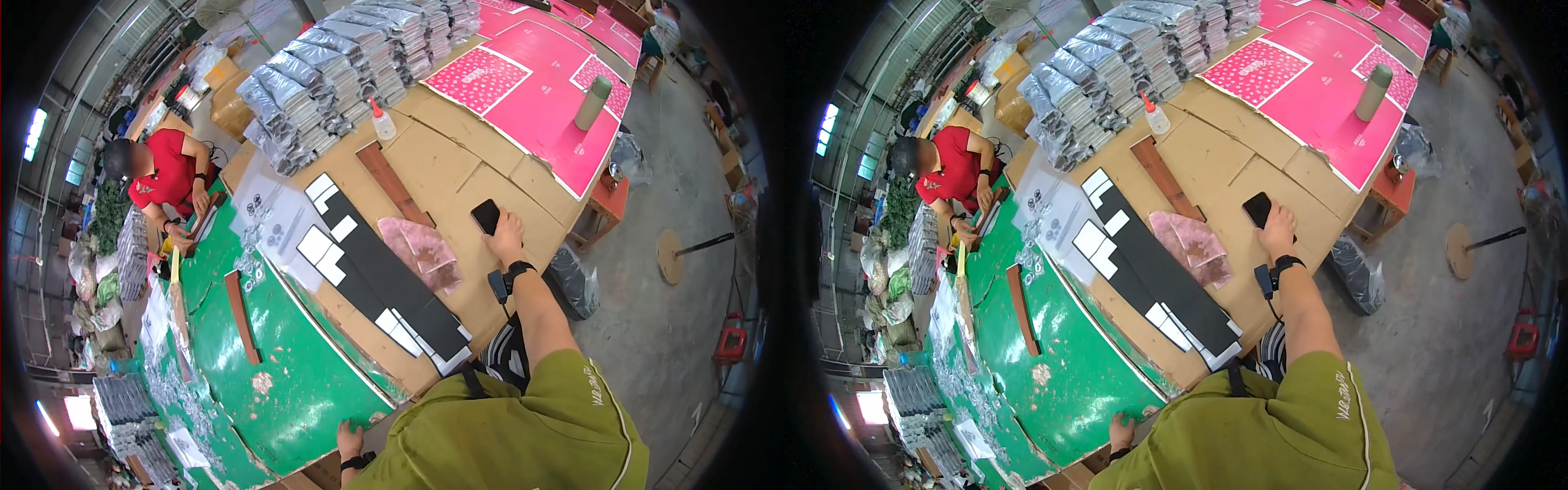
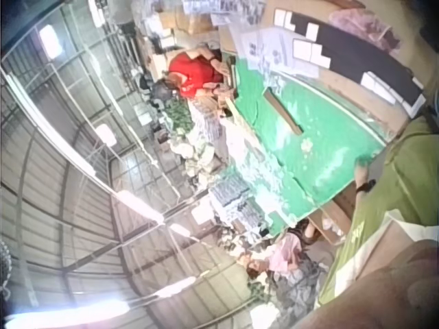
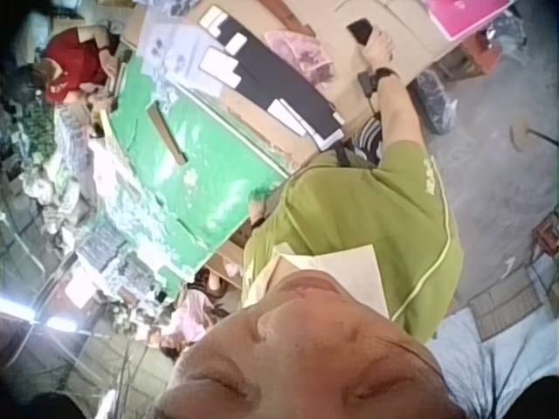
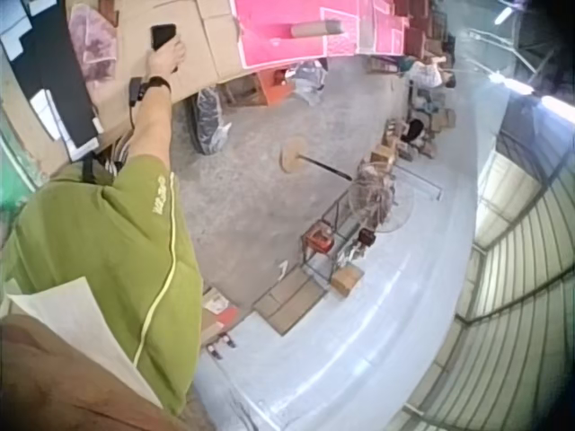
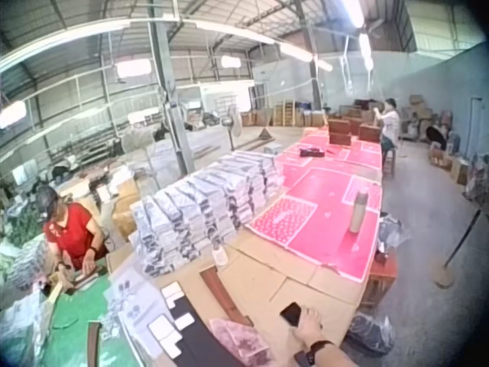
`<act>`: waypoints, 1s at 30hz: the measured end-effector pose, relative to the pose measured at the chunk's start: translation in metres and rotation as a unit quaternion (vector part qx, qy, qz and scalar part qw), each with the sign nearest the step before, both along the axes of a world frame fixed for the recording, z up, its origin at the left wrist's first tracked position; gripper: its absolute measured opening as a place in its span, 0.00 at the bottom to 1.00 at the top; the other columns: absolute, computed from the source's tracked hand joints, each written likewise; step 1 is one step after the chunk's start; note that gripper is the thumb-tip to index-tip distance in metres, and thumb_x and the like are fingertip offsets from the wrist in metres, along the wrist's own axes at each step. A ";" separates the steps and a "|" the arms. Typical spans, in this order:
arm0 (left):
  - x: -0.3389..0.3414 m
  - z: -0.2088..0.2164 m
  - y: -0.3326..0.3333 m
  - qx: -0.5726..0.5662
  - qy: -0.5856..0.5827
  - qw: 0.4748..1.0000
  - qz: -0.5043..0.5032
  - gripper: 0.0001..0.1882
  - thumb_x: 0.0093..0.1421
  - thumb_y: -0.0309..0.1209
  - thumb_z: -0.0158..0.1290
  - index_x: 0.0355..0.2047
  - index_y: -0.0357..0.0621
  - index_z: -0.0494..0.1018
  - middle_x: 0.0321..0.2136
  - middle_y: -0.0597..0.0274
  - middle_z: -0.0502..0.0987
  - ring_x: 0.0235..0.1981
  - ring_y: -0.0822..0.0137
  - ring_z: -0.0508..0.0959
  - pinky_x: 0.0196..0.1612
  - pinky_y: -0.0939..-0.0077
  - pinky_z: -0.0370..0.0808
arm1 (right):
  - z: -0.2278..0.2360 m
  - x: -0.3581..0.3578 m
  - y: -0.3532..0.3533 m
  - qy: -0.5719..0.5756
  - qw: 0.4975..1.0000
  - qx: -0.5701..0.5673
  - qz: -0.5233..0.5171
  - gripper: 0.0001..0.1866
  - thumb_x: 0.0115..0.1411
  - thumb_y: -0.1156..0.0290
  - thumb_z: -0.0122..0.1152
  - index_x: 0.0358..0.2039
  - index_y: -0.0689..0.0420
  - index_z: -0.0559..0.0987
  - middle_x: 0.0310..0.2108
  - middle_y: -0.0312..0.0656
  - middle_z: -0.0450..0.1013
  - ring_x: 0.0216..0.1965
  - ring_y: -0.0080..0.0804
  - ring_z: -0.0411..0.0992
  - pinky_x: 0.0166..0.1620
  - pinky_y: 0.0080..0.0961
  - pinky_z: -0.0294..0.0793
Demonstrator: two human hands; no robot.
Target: The recorder organizes and prepares various manufacturing parts, including metal components and black cardboard strips, at a workstation.
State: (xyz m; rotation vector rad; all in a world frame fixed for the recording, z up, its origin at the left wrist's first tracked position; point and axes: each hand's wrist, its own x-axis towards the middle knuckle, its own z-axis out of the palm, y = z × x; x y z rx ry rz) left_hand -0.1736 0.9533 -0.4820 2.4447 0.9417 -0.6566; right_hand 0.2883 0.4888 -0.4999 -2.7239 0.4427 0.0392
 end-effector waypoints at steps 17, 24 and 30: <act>0.035 -0.005 -0.019 -0.014 -0.033 0.998 -0.042 0.28 0.52 0.35 0.58 0.51 0.34 0.70 0.58 0.38 0.64 0.60 0.46 0.64 0.61 0.61 0.63 | -0.003 -0.044 0.000 -0.044 0.998 0.033 -0.027 0.52 0.43 0.57 0.74 0.62 0.61 0.54 0.57 0.55 0.60 0.62 0.49 0.55 0.65 0.53 0.42; 0.031 -0.006 -0.023 -0.002 -0.016 0.998 -0.054 0.30 0.52 0.35 0.58 0.54 0.33 0.67 0.60 0.39 0.61 0.61 0.48 0.63 0.62 0.62 0.62 | -0.013 -0.077 -0.032 -0.072 0.996 0.047 -0.024 0.53 0.45 0.52 0.72 0.63 0.61 0.53 0.60 0.52 0.58 0.64 0.48 0.52 0.64 0.53 0.42; 0.041 -0.001 -0.027 -0.006 0.014 0.999 -0.037 0.33 0.52 0.38 0.58 0.55 0.32 0.66 0.61 0.38 0.59 0.61 0.48 0.62 0.61 0.62 0.63 | -0.011 -0.119 -0.056 -0.047 0.998 0.039 -0.017 0.49 0.48 0.50 0.68 0.63 0.62 0.55 0.61 0.53 0.57 0.65 0.47 0.51 0.65 0.51 0.43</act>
